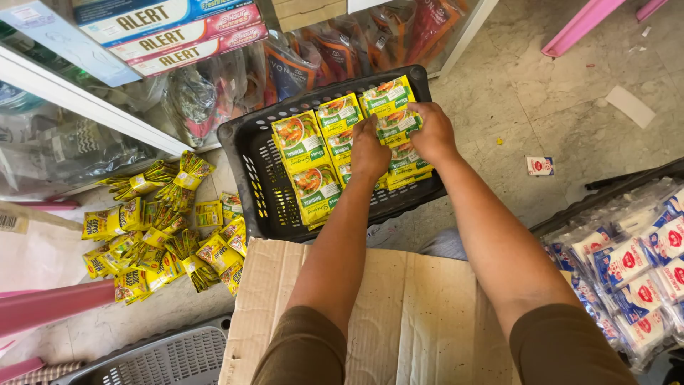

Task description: Sorting and packing seasoning sachets and other retail items into plastic crates on the floor.

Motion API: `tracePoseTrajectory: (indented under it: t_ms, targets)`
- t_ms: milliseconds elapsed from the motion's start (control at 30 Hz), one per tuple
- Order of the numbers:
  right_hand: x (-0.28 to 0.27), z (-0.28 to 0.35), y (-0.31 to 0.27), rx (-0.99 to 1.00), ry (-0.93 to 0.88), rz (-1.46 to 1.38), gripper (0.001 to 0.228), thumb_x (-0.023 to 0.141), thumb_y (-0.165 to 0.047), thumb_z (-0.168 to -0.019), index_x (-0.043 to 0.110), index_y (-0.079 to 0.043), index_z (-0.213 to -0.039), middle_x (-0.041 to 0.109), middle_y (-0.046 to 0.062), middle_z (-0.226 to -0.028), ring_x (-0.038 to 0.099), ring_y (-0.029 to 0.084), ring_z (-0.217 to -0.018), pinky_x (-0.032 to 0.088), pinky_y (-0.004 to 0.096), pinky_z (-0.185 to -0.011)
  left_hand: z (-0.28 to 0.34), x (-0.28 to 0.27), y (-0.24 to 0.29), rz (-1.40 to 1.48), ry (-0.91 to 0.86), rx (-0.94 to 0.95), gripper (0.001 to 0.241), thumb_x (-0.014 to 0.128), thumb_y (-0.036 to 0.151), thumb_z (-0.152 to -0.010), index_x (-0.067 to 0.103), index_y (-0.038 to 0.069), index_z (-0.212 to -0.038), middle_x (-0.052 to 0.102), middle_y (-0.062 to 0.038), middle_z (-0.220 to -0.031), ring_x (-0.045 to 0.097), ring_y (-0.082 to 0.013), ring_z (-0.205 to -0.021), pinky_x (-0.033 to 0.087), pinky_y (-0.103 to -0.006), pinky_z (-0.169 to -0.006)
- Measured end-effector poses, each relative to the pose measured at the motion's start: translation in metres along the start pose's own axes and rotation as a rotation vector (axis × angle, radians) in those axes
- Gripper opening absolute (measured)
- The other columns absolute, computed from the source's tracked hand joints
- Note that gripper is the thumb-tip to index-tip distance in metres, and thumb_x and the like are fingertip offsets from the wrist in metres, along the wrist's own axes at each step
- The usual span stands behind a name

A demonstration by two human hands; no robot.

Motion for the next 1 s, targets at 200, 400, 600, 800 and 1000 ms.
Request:
tracePoseTrajectory:
  t_ms: [200, 400, 600, 800, 1000]
  targets:
    - [0.002, 0.007, -0.01, -0.09, 0.017, 0.119, 0.065, 0.069, 0.011, -0.073, 0.064, -0.007, -0.136, 0.06, 0.014, -0.139, 0.06, 0.034, -0.122, 0.048, 0.04, -0.103, 0.004, -0.01, 0.012, 0.017, -0.038, -0.024, 0.075, 0.065, -0.002, -0.071, 0.048, -0.007, -0.144, 0.046, -0.024, -0.15, 0.046, -0.0373, -0.14, 0.04, -0.0372, -0.115]
    - [0.0, 0.012, -0.02, -0.058, -0.025, 0.281, 0.058, 0.068, 0.003, -0.08, 0.064, -0.009, -0.136, 0.057, 0.012, -0.142, 0.063, 0.035, -0.117, 0.052, 0.044, -0.095, 0.004, -0.009, 0.008, -0.004, -0.068, -0.043, 0.076, 0.066, 0.001, -0.072, 0.046, -0.006, -0.145, 0.044, -0.023, -0.152, 0.044, -0.0362, -0.141, 0.039, -0.0374, -0.116]
    - [0.008, 0.012, -0.023, -0.074, -0.041, 0.425, 0.055, 0.065, 0.004, -0.086, 0.062, -0.008, -0.139, 0.054, 0.015, -0.147, 0.067, 0.037, -0.107, 0.055, 0.046, -0.089, 0.003, -0.007, 0.004, -0.093, -0.111, -0.014, 0.076, 0.068, 0.003, -0.076, 0.043, -0.006, -0.148, 0.042, -0.022, -0.156, 0.039, -0.0361, -0.146, 0.036, -0.0386, -0.118]
    - [0.012, 0.012, -0.034, -0.048, -0.122, 0.582, 0.045, 0.065, -0.004, -0.092, 0.062, -0.007, -0.137, 0.045, 0.018, -0.153, 0.067, 0.038, -0.106, 0.057, 0.046, -0.084, 0.011, -0.015, 0.016, -0.137, -0.16, -0.036, 0.078, 0.073, 0.007, -0.078, 0.041, -0.003, -0.149, 0.041, -0.021, -0.156, 0.039, -0.0352, -0.145, 0.036, -0.0389, -0.116]
    - [0.012, 0.016, -0.056, -0.118, -0.082, 0.849, 0.031, 0.066, -0.015, -0.087, 0.073, -0.014, -0.118, 0.045, 0.006, -0.153, 0.057, 0.03, -0.126, 0.049, 0.048, -0.096, 0.01, -0.014, 0.002, -0.12, -0.143, 0.06, 0.078, 0.073, 0.003, -0.077, 0.042, -0.004, -0.149, 0.045, -0.023, -0.154, 0.041, -0.0338, -0.145, 0.037, -0.0379, -0.118]
Point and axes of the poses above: each hand's wrist, its own z-axis away from the middle knuckle, its own x-axis out of the palm, y = z × x, the point moved 1 cm from there along -z, towards the middle knuckle
